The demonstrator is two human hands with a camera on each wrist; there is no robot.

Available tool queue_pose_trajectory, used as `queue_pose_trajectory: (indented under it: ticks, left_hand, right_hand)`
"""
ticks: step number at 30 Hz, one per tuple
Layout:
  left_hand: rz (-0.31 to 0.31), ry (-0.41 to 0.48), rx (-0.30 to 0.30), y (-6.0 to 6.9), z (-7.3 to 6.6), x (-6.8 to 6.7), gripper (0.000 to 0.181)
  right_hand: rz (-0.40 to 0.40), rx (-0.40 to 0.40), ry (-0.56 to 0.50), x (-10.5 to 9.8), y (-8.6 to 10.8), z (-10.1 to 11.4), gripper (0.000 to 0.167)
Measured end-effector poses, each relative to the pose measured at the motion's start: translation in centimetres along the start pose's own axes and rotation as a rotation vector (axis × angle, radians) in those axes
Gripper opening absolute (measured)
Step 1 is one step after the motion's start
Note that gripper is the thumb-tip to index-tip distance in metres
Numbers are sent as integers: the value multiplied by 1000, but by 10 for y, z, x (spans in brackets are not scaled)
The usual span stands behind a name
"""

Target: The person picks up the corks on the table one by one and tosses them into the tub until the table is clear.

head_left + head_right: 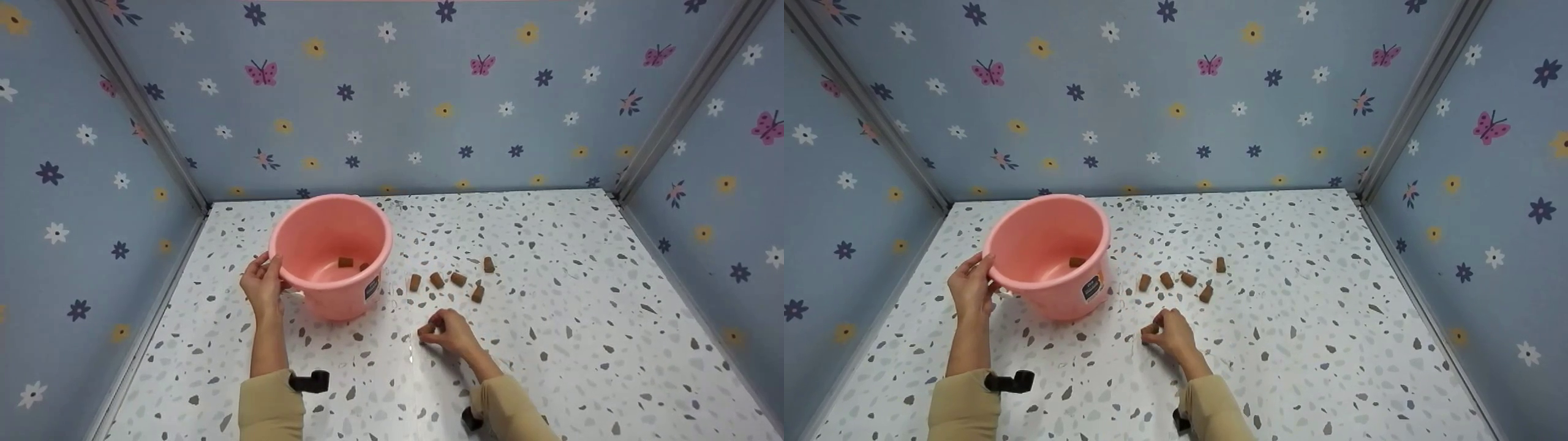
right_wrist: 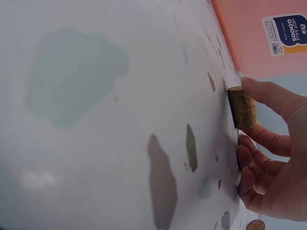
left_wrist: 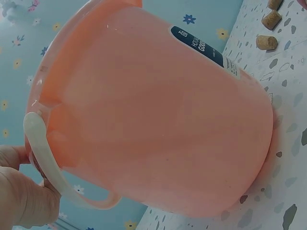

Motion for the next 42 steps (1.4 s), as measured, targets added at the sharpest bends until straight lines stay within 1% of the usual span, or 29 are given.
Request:
queue_pose_trajectory:
  ticks: [6, 11, 17, 26, 29, 32, 36, 42]
  left_hand:
    - [-3, 9, 4, 1, -2, 0, 53]
    - [1, 0, -2, 2, -2, 1, 53]
    - [4, 17, -5, 2, -2, 1, 52]
    - [1, 17, -2, 2, -3, 2, 52]
    - [2, 7, 9, 2, -4, 2, 51]
    - [10, 17, 17, 4, -6, 3, 51]
    - [18, 28, 21, 5, -7, 4, 51]
    - [6, 21, 2, 4, -4, 3, 52]
  right_hand:
    - [-11, -57, -1, -1, 2, 3, 27]
    - [-9, -52, -10, -2, 1, 3, 27]
    - [-12, -51, -30, -5, -1, 6, 29]
    - [-28, -59, -42, -14, -6, 12, 29]
    - [-46, -86, -43, -19, -8, 16, 28]
    - [-80, -153, -61, -26, -9, 25, 27]
    - [-117, -211, -95, -35, -11, 34, 26]
    - [-128, -236, -118, -45, -17, 45, 26]
Point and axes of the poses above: each hand's wrist, its own y-axis away from the middle knuckle, its own x-axis out of the palm, z = x × y, the point moved 8 cm from there along -y, towards the middle knuckle, and after that the axes turned 10 degrees about y, right-handed, at the moved point
